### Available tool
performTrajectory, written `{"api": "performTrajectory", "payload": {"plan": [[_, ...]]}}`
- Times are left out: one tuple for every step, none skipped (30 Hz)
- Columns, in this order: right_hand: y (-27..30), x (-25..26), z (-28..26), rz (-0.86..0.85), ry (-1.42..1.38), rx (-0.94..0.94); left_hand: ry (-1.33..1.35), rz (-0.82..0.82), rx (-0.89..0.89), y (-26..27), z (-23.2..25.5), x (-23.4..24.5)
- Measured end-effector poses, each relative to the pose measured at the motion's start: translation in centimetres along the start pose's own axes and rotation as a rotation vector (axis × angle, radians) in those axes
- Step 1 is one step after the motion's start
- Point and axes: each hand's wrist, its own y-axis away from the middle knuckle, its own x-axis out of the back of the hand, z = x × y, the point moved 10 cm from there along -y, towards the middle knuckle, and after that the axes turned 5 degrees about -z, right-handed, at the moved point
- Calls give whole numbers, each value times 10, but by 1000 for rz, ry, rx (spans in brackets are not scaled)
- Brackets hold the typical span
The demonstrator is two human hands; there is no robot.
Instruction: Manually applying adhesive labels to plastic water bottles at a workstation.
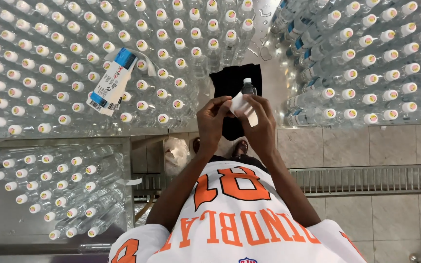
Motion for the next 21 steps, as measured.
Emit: {"api": "performTrajectory", "payload": {"plan": [[1,0,2,6,3,-4,-1,-7,2,1,1,-3],[2,0,3,7,6,-3,12,-23,-17,2,5,-6],[3,0,4,4,8,-1,27,-35,-36,4,8,-9],[3,2,3,6,10,-5,26,-38,-33,3,5,-8],[2,-3,5,-51,-30,-43,50,-61,-66,2,5,-9],[2,-8,7,-109,-69,-81,74,-84,-99,1,6,-10],[2,-6,7,-108,-70,-82,73,-84,-98,0,5,-10],[3,-7,13,-120,-133,-138,83,-89,-103,0,4,-9],[5,-9,18,-132,-197,-194,94,-94,-108,-1,3,-9],[5,-9,19,-132,-198,-194,93,-94,-108,0,3,-10],[8,-10,26,-124,-309,-267,97,-96,-100,1,3,-11],[12,-11,33,-115,-421,-340,102,-98,-92,2,2,-12],[12,-11,37,-116,-421,-341,102,-97,-90,3,1,-13],[13,-10,43,-103,-438,-358,109,-101,-75,4,-1,-15],[13,-9,49,-90,-453,-374,117,-106,-60,4,-3,-18],[15,-7,51,-90,-452,-376,119,-106,-59,5,-4,-17],[14,-4,50,-99,-368,-341,110,-123,-64,4,-4,-19],[14,-2,50,-107,-285,-306,102,-141,-69,4,-5,-21],[13,1,48,-109,-283,-309,104,-139,-66,4,-3,-21],[11,3,44,-131,-262,-287,109,-156,-68,5,-1,-23],[9,4,40,-150,-240,-266,113,-176,-70,5,1,-25]]}}
